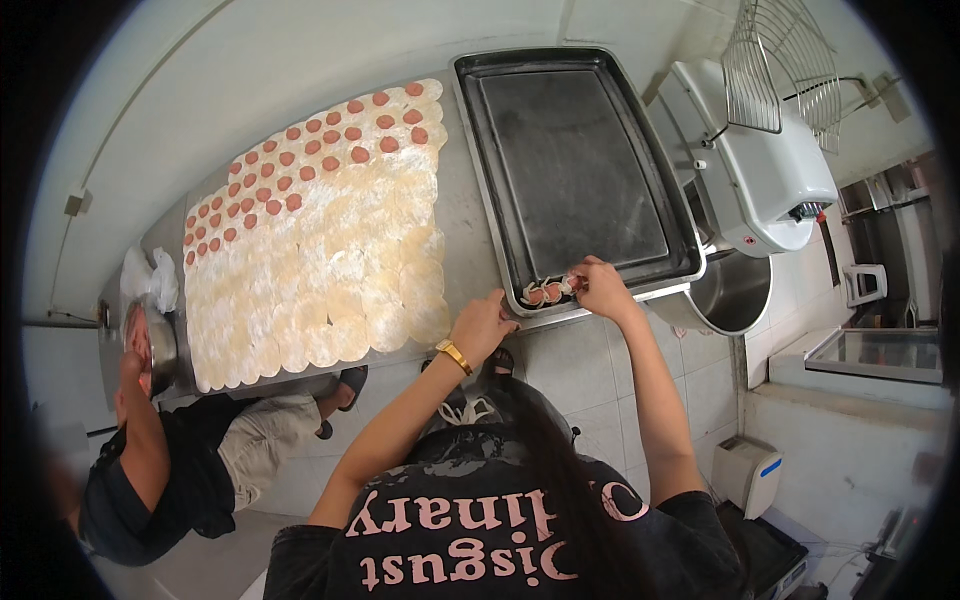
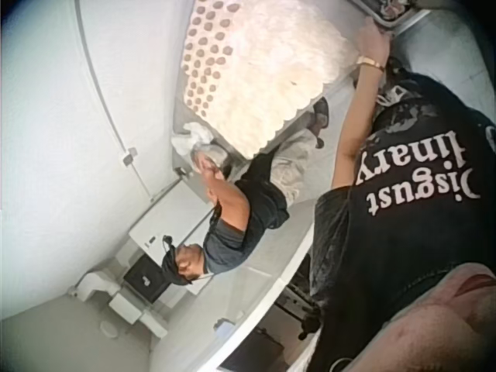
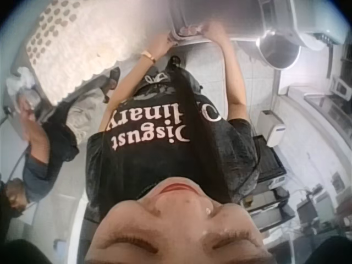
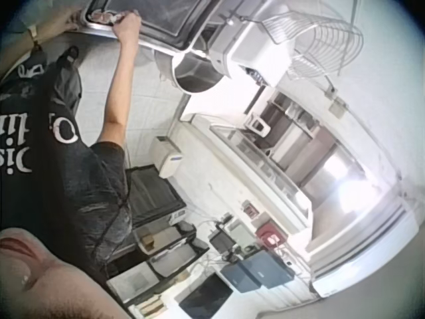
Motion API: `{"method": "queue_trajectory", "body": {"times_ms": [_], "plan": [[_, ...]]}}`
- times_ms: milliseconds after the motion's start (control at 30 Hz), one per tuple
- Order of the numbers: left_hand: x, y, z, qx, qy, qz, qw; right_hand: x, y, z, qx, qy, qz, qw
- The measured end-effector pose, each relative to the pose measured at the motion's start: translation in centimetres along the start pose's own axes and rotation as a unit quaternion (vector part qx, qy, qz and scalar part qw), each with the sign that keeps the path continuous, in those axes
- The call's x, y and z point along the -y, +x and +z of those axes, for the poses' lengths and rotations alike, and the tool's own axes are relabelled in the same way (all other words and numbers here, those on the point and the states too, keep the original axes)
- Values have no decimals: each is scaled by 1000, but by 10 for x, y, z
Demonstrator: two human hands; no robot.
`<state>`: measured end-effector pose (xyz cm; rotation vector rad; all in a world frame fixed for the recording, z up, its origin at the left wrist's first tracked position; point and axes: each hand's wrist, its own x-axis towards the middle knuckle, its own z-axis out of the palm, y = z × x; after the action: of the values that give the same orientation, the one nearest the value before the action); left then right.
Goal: The person repeatedly picks up small dough circles with meat filling, folds them into dumplings, and places them on a metal tray. A coworker at the same table also handles dough and filling. The camera wearer continues the assembly process throughout the clip.
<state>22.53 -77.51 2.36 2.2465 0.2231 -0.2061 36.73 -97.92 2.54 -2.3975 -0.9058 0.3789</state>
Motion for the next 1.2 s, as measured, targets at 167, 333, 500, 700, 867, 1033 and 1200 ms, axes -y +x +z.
{"method": "queue_trajectory", "body": {"times_ms": [167, 333, 500, 700, 867, 1033, 1200], "plan": [[-4, 1, 2, 1, 1, -11, 1000, 10, -1, -1, 20, -18, 39, 999], [-5, 1, 4, 2, 11, -12, 1000, 10, 1, 0, 36, -6, 22, 999], [1, 2, 6, -2, 14, -10, 1000, 2, 4, -8, 77, 37, 13, 996], [6, 3, 4, -18, 5, -4, 1000, -8, 5, -8, 90, 101, 16, 991], [6, 5, 2, -12, 18, 0, 1000, -4, 5, -5, 93, 69, -5, 993], [6, 5, 2, -14, 31, 3, 999, 7, 5, -1, 80, 41, 13, 996], [6, 3, -3, -8, 15, -1, 1000, 6, 5, 3, 32, 0, 57, 998]]}}
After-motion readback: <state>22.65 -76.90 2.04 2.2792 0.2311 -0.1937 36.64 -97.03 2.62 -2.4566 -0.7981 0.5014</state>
